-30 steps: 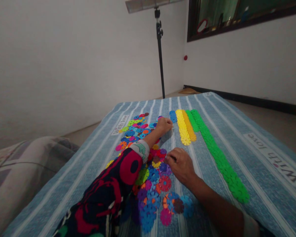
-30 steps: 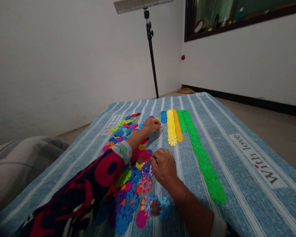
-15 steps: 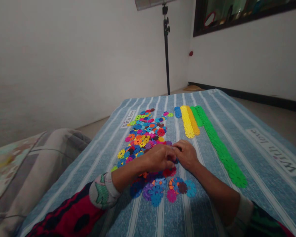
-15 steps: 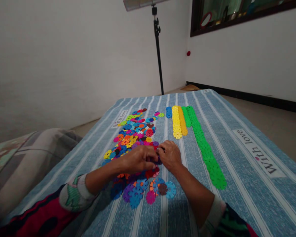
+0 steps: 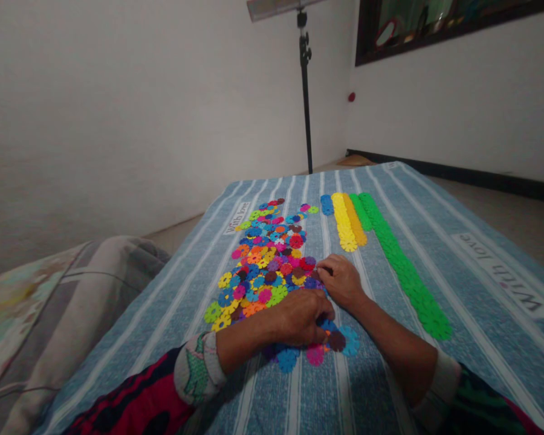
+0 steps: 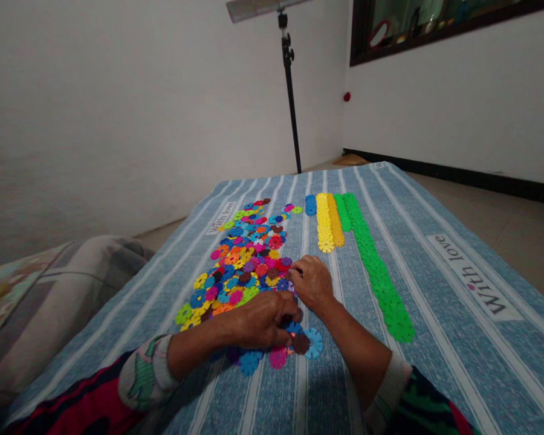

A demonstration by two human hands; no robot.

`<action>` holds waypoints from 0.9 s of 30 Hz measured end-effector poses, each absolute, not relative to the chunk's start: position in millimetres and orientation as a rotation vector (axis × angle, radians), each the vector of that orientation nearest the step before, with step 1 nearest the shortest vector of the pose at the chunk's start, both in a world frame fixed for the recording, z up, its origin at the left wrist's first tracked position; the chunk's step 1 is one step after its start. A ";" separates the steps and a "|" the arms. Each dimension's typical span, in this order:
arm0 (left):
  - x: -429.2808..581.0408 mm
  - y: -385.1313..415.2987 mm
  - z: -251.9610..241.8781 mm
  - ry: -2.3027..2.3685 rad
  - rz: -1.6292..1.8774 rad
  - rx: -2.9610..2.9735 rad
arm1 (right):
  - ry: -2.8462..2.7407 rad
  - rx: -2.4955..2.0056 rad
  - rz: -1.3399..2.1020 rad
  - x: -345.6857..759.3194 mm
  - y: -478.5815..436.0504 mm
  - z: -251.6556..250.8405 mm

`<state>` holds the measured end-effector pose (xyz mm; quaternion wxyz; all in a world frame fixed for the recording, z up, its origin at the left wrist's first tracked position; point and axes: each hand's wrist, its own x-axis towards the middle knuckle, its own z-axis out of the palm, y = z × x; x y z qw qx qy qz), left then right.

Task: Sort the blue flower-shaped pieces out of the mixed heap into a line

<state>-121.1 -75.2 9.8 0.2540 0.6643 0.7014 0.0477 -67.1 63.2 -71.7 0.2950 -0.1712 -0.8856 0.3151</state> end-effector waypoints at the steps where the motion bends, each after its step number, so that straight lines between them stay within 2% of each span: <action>1: -122.7 -75.7 7.9 1.891 0.191 1.745 | -2.354 -0.453 0.842 -67.2 63.2 -71.8; 8: -150.0 -78.2 11.2 1.742 0.661 1.223 | -2.360 -0.455 0.828 -67.4 61.9 -70.1; 15: -221.7 -14.1 14.6 2.116 1.076 1.049 | -2.354 -0.456 0.846 -69.4 57.9 -70.6; 20: -258.3 62.8 -4.4 2.385 1.173 0.910 | -2.331 -0.444 0.885 -70.9 56.6 -72.5; 27: -279.9 132.1 -27.5 2.456 1.275 0.725 | -2.306 -0.453 0.909 -71.6 54.1 -72.0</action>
